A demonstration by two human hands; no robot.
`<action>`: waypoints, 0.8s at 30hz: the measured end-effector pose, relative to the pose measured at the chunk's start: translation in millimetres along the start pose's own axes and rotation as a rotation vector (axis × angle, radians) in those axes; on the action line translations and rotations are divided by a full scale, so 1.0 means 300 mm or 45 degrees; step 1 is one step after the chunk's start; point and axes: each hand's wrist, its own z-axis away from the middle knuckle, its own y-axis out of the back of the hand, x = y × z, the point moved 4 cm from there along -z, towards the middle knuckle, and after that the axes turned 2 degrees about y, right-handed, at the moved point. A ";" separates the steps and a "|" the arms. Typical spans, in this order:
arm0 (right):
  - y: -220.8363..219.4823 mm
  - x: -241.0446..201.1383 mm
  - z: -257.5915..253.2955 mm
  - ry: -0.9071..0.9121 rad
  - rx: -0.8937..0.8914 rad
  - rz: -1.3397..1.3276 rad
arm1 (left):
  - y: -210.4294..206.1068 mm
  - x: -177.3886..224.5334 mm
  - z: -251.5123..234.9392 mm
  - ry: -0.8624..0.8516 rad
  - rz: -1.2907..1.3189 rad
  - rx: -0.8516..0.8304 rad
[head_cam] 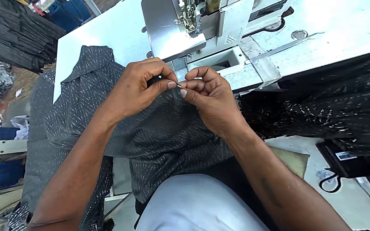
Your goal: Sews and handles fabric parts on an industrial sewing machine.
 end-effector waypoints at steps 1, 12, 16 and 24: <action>-0.001 0.001 0.000 -0.002 -0.003 -0.013 | 0.000 -0.001 0.000 0.001 0.011 -0.001; 0.009 -0.015 0.000 0.223 -0.169 0.143 | 0.004 0.032 -0.007 0.028 -0.129 -0.069; 0.050 -0.005 0.017 0.407 -0.265 0.630 | 0.068 0.115 -0.040 -0.074 -0.493 -0.038; 0.083 -0.026 0.028 0.183 0.026 0.475 | 0.124 0.100 -0.032 -0.159 -0.452 0.025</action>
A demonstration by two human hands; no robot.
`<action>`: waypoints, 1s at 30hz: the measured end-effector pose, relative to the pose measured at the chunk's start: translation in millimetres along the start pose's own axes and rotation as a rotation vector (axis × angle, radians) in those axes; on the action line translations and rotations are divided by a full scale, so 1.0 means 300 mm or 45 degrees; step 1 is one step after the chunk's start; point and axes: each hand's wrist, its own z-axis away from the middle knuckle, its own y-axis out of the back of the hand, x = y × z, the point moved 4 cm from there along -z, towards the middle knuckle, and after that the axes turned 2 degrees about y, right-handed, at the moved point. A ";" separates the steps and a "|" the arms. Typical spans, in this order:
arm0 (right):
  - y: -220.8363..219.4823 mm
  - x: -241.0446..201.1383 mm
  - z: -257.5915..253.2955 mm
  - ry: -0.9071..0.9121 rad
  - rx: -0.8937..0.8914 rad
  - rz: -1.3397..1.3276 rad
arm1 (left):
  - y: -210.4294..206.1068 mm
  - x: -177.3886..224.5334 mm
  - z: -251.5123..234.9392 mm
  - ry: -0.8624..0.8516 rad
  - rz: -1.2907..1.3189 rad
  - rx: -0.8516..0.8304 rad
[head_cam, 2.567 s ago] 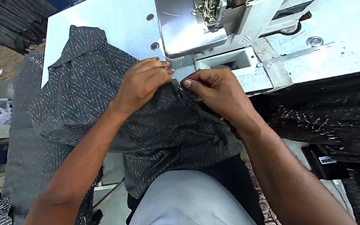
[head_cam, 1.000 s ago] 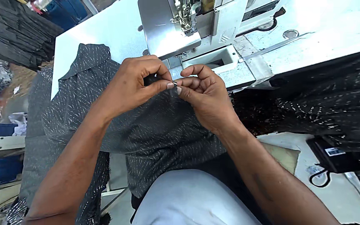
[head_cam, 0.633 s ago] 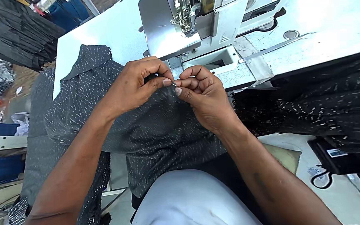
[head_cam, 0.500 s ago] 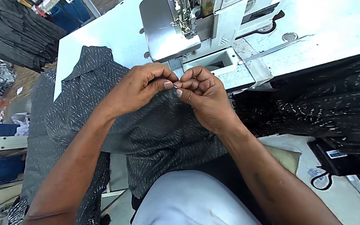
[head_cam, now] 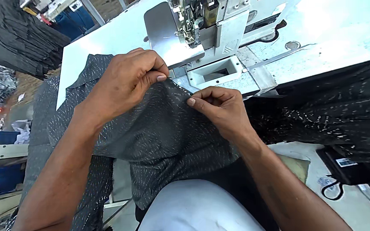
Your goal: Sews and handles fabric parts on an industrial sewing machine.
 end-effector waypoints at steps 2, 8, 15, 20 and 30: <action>0.002 -0.006 -0.009 -0.070 0.045 -0.032 | -0.001 -0.013 0.011 -0.004 0.093 0.033; -0.009 -0.042 -0.008 -0.099 0.067 -0.010 | 0.012 -0.023 0.021 0.008 0.344 0.123; 0.049 -0.037 -0.094 -0.220 0.050 0.311 | -0.116 -0.165 -0.216 -0.098 0.190 0.157; 0.079 0.010 -0.136 -0.226 0.097 0.418 | -0.190 -0.250 -0.245 -0.042 0.065 0.188; 0.109 0.027 -0.137 -0.189 0.128 0.374 | -0.283 -0.082 -0.071 0.190 -0.393 0.005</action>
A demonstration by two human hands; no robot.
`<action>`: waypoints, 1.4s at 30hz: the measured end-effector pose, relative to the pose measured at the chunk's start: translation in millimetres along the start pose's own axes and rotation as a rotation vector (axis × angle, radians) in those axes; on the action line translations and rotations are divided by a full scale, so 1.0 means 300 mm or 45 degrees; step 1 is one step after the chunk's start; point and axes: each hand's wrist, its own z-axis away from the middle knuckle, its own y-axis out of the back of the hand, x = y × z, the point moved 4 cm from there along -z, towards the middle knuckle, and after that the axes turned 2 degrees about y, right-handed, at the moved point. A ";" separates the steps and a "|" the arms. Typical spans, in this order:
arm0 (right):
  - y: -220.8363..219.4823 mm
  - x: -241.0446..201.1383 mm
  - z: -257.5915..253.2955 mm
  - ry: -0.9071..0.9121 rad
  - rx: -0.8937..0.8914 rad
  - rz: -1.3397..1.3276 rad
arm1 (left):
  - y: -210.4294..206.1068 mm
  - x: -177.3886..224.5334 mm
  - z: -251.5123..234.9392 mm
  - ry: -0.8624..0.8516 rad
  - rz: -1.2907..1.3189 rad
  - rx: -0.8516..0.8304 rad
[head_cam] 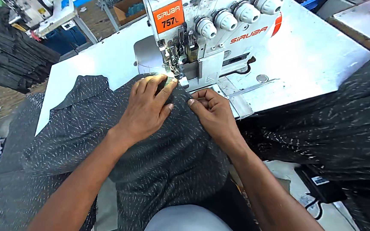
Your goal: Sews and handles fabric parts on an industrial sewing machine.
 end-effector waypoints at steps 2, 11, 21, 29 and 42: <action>0.005 -0.004 0.001 -0.014 -0.023 -0.076 | 0.000 -0.005 -0.004 0.002 0.018 -0.026; 0.034 -0.013 -0.034 -0.004 0.002 -0.212 | -0.015 0.007 -0.080 0.073 0.068 -0.086; 0.011 -0.011 -0.035 -0.066 -0.013 -0.263 | 0.011 -0.017 -0.007 0.073 0.265 0.097; -0.004 -0.030 -0.025 -0.017 0.021 -0.234 | 0.001 -0.082 0.011 0.245 0.322 0.030; -0.057 -0.055 0.012 0.086 0.088 0.072 | 0.063 -0.284 -0.028 0.274 0.116 0.278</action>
